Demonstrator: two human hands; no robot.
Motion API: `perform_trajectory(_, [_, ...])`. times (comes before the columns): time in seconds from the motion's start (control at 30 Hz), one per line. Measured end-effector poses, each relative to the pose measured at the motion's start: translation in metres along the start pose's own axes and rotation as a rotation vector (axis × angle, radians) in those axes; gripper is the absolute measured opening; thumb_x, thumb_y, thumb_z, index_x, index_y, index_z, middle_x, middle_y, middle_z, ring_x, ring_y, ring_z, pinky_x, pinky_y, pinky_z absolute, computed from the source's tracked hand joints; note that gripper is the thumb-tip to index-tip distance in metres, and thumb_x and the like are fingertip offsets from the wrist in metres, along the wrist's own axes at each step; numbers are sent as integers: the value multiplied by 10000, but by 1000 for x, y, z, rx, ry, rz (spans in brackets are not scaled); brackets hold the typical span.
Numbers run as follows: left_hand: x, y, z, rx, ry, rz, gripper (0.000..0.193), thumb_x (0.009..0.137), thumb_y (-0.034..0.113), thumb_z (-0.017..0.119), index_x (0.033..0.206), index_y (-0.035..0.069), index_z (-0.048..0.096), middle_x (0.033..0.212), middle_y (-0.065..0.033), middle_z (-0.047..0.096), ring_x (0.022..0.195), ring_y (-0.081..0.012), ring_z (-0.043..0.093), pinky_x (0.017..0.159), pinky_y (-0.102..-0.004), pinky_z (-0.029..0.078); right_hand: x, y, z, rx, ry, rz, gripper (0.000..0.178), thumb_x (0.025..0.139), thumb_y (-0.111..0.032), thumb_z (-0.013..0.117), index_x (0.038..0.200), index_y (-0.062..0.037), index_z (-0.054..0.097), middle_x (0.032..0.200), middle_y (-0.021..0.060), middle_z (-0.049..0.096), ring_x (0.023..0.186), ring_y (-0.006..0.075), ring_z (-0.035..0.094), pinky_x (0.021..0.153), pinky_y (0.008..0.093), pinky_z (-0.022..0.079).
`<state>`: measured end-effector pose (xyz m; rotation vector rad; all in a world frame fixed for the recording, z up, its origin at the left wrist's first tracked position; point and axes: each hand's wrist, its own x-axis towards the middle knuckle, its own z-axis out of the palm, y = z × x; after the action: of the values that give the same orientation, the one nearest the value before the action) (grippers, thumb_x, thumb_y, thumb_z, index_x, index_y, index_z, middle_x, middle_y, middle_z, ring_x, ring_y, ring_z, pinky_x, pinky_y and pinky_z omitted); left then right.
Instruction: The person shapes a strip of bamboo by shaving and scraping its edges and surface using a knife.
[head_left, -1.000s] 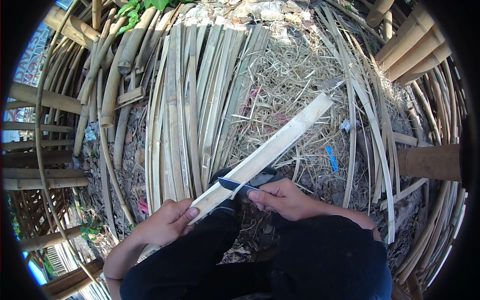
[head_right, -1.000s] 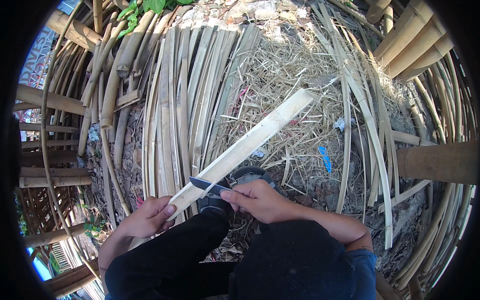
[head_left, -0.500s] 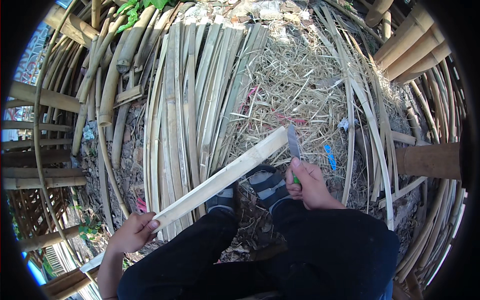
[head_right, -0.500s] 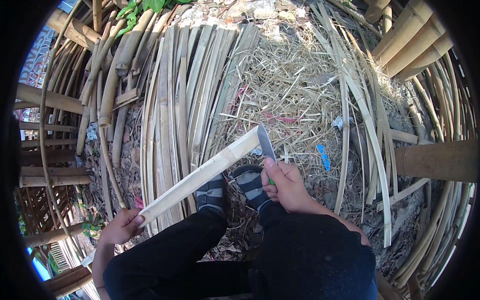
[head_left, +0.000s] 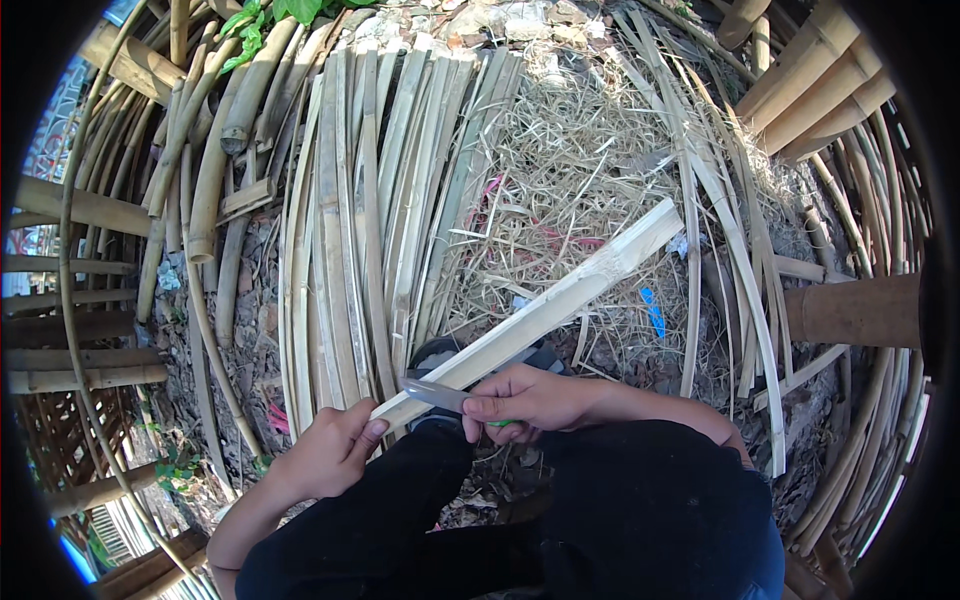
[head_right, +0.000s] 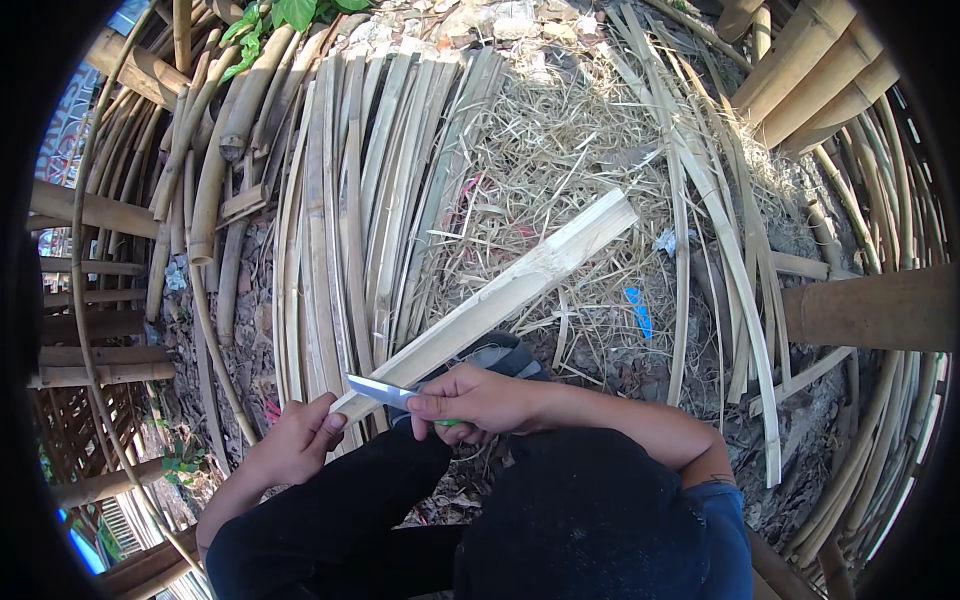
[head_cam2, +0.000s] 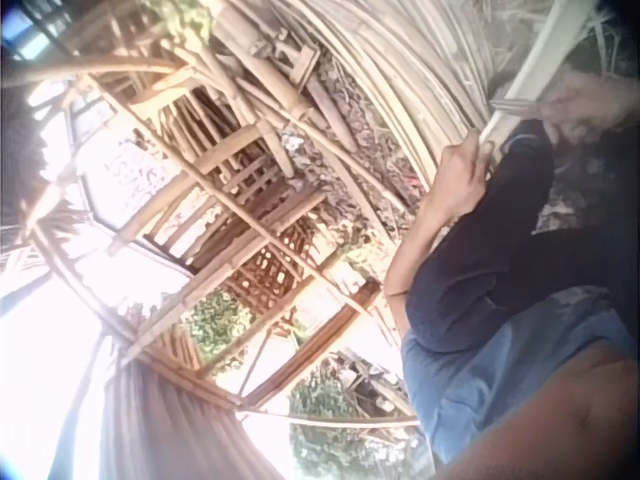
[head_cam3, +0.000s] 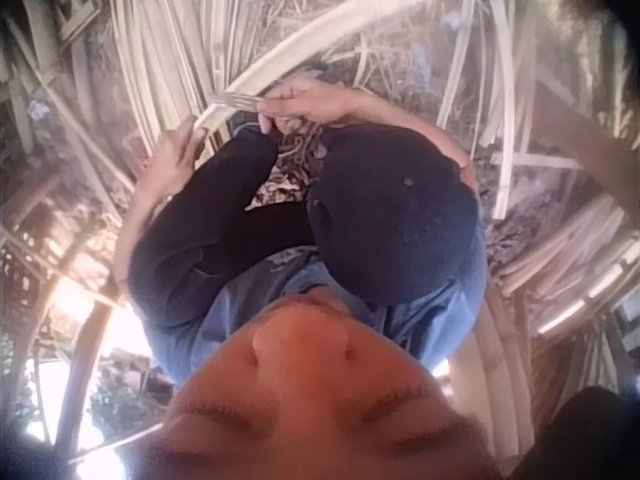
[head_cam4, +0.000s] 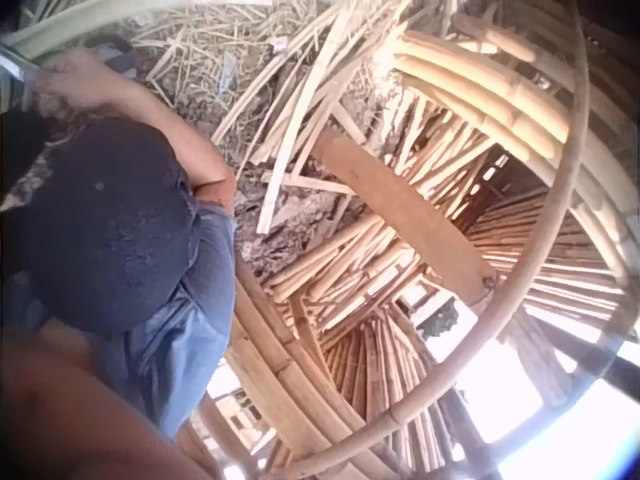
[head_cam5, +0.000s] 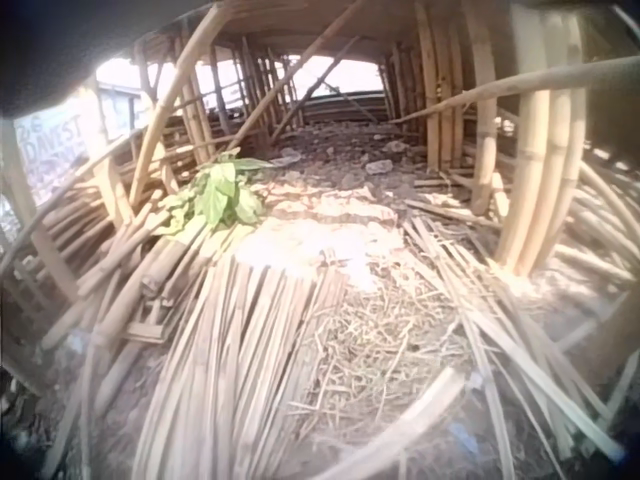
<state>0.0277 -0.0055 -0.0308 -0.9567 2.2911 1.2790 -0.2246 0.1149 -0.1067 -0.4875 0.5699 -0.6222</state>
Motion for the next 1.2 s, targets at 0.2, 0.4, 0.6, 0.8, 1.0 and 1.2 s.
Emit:
perform_trajectory(0.2, [-4, 3, -2, 46, -22, 53, 273, 1005, 209, 474, 842, -9, 456, 563, -220, 529, 573, -458, 572, 532, -492, 424, -9, 3, 5, -196, 182, -84, 454, 994, -414, 524, 772, -32, 625, 568, -42, 444, 513, 33, 377, 482, 210, 294])
perform_trajectory(0.4, [-5, 4, -3, 25, -4, 34, 278, 1007, 214, 471, 844, -8, 440, 568, -218, 535, 578, -455, 578, 531, -489, 430, -10, 9, 6, -224, 315, -201, 459, 993, -391, 540, 732, -24, 628, 563, -40, 469, 515, 34, 395, 484, 217, 308])
perform_trajectory(0.6, [-5, 5, -5, 5, 2, 35, 286, 1016, 217, 455, 839, -6, 436, 568, -198, 548, 571, -426, 597, 528, -467, 446, -11, 17, 4, -271, 412, -231, 436, 986, -376, 558, 744, -22, 636, 556, -46, 449, 520, 27, 380, 475, 224, 289])
perform_trajectory(0.8, [-8, 6, -7, -5, 6, 22, 311, 1025, 209, 435, 785, 11, 428, 530, -101, 539, 477, -261, 585, 482, -364, 437, -16, 16, 4, -285, 463, -305, 417, 987, -359, 563, 748, -25, 635, 568, -52, 444, 518, 24, 367, 457, 226, 268])
perform_trajectory(1.0, [-13, 3, -9, 9, 21, 17, 315, 1024, 212, 441, 781, 12, 433, 531, -100, 540, 469, -254, 578, 477, -363, 430, -19, 17, 4, -295, 477, -260, 412, 988, -357, 562, 755, -26, 638, 575, -46, 467, 531, 25, 389, 469, 222, 290])
perform_trajectory(1.2, [-14, 2, -11, 46, 21, 14, 318, 1026, 219, 436, 783, 13, 441, 533, -96, 544, 470, -248, 582, 490, -364, 439, -21, 20, 2, -286, 496, -257, 407, 985, -353, 569, 756, -25, 644, 584, -40, 496, 538, 29, 414, 483, 221, 316])
